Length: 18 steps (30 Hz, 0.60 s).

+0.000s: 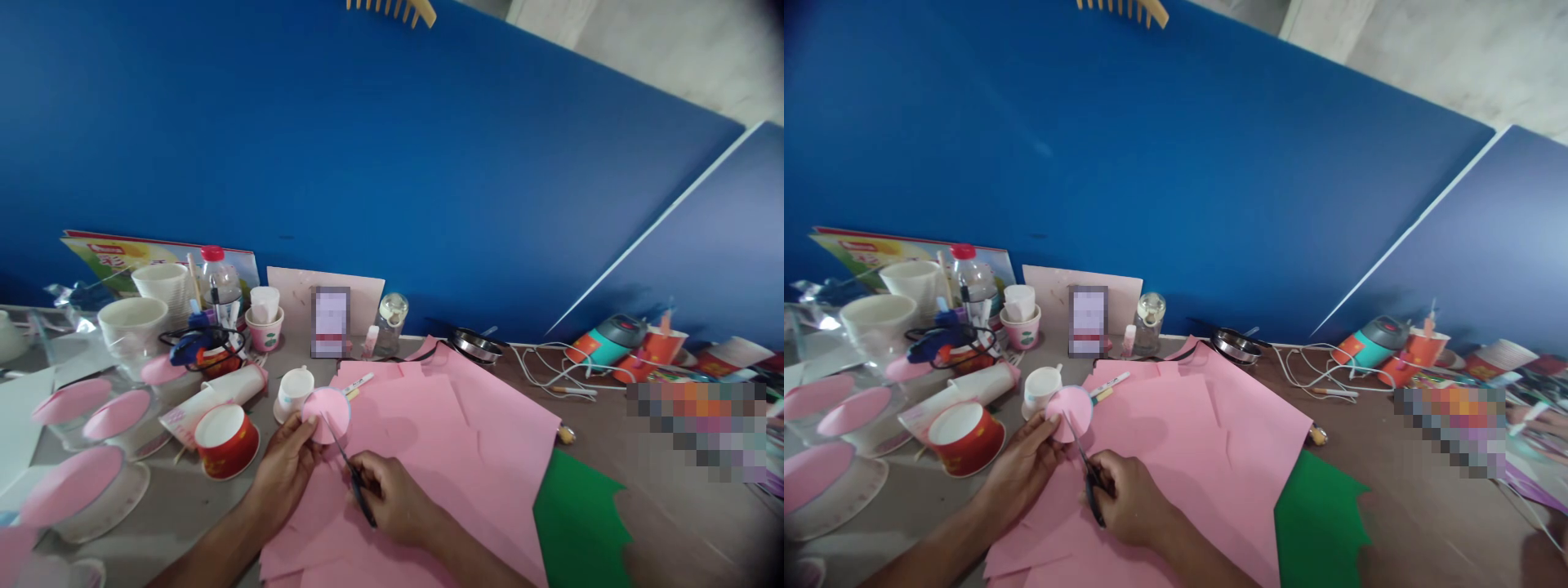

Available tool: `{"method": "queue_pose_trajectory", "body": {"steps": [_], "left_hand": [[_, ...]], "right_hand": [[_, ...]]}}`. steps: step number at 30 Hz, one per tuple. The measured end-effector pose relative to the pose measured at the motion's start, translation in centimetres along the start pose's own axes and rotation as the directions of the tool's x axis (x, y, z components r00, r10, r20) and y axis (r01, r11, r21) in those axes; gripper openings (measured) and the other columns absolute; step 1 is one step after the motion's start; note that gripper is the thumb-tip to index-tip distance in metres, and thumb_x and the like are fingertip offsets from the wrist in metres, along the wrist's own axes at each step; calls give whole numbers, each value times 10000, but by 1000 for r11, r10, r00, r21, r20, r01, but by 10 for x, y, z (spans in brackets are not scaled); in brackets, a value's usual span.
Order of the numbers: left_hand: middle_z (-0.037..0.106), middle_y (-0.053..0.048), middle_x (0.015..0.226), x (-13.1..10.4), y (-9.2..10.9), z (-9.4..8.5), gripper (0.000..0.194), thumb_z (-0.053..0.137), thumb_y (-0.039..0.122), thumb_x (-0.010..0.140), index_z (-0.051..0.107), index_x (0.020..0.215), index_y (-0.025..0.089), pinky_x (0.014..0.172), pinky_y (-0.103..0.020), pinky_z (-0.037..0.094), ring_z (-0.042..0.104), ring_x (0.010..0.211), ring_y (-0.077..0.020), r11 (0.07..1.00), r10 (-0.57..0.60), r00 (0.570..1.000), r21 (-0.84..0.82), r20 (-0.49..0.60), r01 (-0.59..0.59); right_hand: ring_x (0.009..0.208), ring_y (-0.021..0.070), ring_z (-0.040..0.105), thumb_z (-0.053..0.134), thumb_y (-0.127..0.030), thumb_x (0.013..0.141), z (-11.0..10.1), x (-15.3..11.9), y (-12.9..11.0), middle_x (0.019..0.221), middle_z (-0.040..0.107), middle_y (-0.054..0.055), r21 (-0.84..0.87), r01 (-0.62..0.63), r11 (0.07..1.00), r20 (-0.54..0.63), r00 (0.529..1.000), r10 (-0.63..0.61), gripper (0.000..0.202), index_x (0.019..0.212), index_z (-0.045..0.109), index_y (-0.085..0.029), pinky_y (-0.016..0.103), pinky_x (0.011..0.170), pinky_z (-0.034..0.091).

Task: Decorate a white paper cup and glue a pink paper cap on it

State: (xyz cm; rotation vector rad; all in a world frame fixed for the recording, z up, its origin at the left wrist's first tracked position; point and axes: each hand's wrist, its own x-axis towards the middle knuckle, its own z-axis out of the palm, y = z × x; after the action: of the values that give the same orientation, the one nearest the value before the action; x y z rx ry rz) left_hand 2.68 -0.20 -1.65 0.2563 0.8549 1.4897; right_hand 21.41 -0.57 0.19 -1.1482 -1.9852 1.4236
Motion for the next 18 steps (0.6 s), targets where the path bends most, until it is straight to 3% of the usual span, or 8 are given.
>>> {"method": "queue_pose_trajectory", "body": {"steps": [18], "left_hand": [[651, 34, 672, -2, 1, 2, 225, 861, 239, 666, 651, 748, 228, 500, -191, 470, 563, 534, -99, 998, 33, 999, 45, 20, -34]], "right_hand": [[545, 91, 408, 583, -122, 731, -1, -1, -3, 619, 514, -56, -51, 3, 999, 0, 1000, -3, 149, 866, 626, -167, 187, 510, 321]]}}
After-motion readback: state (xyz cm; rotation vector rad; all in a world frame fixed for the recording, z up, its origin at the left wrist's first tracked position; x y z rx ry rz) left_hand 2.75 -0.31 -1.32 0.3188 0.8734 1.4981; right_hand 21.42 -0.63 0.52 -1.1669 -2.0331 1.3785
